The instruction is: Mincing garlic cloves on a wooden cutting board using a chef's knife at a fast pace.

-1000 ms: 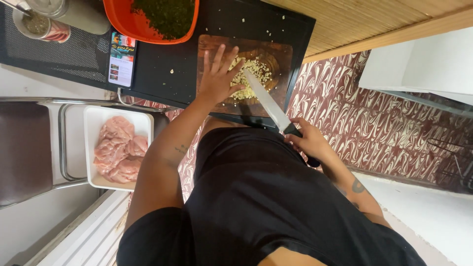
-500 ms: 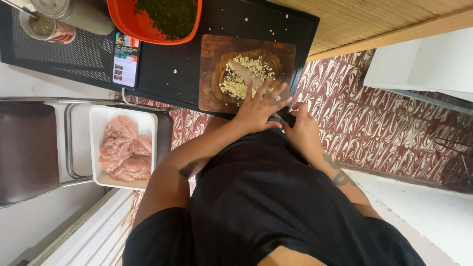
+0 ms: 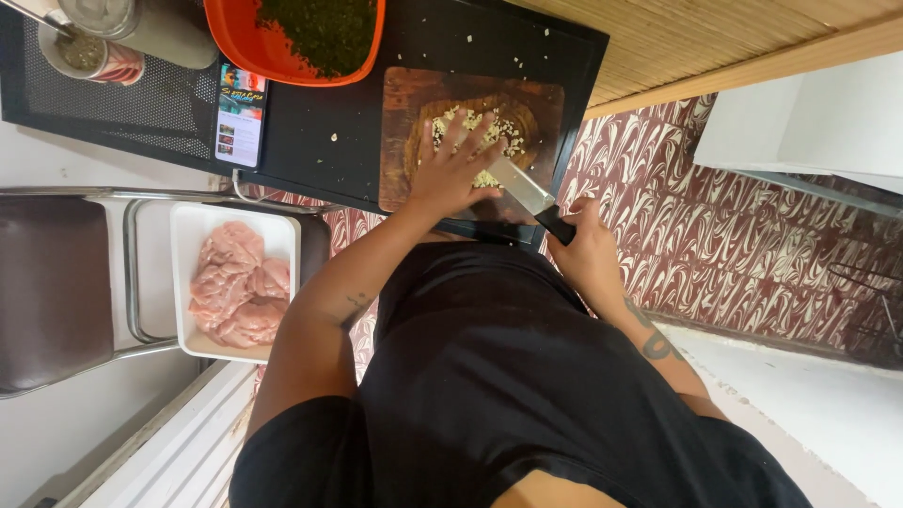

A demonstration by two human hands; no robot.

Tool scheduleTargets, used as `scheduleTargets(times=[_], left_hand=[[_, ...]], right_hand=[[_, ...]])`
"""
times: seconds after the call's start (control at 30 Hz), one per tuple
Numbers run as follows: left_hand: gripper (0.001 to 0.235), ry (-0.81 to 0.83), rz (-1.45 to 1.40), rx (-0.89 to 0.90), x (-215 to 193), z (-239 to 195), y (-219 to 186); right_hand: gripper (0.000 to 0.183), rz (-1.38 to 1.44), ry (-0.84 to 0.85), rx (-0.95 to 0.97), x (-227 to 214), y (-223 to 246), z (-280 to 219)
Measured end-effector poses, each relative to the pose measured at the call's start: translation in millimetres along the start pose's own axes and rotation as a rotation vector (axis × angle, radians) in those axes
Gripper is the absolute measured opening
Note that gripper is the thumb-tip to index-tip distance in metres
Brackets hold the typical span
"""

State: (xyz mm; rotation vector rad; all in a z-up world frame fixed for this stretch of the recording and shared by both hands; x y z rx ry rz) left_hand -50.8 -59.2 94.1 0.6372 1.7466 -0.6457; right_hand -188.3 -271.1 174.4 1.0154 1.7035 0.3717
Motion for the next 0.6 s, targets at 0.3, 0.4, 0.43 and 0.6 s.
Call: scheduleTargets(times=[0.3, 0.4, 0.43, 0.6], left_hand=[[0.086, -0.173, 0.225, -0.149, 54.4, -0.6, 50.5], [0.078, -0.089, -0.156, -0.351, 24.8, -6.1, 44.7], [0.078, -0.088, -0.157, -0.349, 22.0, -5.8, 40.7], [0.113, -0.023, -2.033, -0.639, -41.6, -21.5, 21.5]], right_hand=[[0.042, -0.035, 0.097, 0.113, -41.4, 0.1, -8.9], [0.036, 0.045, 0.150, 0.239, -55.4, 10.3, -7.1], [0.036, 0.046, 0.150, 0.242, -55.5, 10.5, -6.8], [0.034, 0.126, 0.191, 0.104, -41.2, -11.8, 3.1]])
Point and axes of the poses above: each hand's wrist, its own z-axis towards the middle knuckle, its own x-axis out of the palm, y = z × x, the point moved 2 cm from there along z, towards the middle knuckle, and after that the axes turned 15 degrees about z, right-handed, at the moved point
